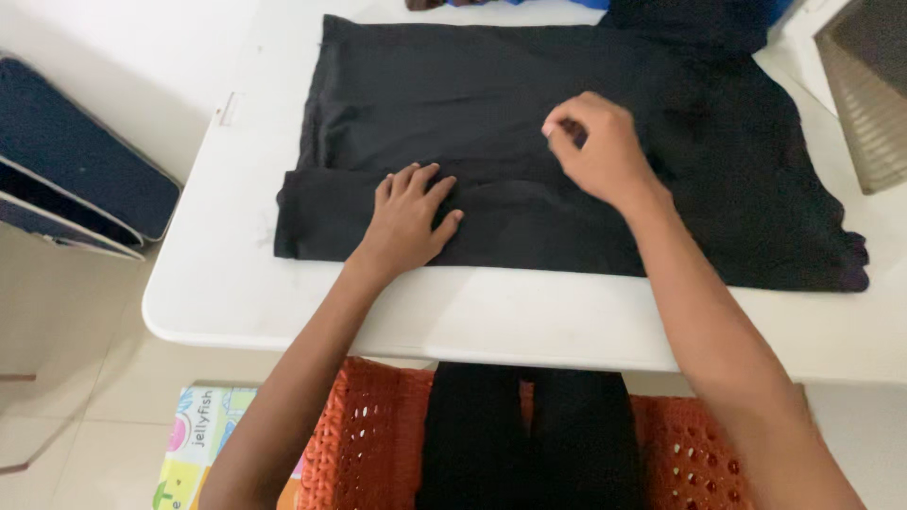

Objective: The person spreads a black garment flat on a table and folds it into a smaller rectangular shape by bringing the sides inward and then folding the bottom up.

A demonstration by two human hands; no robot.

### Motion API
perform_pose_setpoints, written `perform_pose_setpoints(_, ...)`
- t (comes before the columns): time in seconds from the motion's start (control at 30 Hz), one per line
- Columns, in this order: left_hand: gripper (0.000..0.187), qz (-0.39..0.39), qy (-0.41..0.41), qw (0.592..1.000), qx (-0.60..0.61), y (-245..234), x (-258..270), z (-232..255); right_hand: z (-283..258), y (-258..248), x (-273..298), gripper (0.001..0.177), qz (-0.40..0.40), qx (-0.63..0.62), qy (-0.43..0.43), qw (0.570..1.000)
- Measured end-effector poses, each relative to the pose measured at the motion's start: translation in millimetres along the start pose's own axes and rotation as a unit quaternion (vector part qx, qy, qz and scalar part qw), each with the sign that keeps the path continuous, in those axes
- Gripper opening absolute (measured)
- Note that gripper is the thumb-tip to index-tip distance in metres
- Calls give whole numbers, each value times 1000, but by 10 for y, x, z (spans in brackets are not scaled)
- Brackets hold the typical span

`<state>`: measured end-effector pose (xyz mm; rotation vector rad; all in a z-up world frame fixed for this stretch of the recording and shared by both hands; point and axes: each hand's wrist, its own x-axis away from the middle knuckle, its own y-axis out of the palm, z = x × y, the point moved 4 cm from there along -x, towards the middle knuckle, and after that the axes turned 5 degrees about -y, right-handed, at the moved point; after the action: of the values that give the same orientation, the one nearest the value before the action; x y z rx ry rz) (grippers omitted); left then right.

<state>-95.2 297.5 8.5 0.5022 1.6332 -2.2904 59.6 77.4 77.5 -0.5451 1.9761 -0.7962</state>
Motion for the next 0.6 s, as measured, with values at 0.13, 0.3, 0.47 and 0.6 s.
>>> perform_pose_setpoints(0.13,42,-12,4,1000,-19,-14,-147,205,760,-619,134,6,102,41,17,994)
perform_pose_setpoints(0.3,29,-48,22,991,124,50,-635,828,1580,-1126,605,8,104,111,78,985)
perform_pose_setpoints(0.47,26,-101,-29,970,221,456,-1368,1351,2101,-1168,944,21,127,123,113,978)
perform_pose_setpoints(0.6,36,-141,-118,963,198,865,-1779,1566,2248,-1021,1002,43,72,149,199,966)
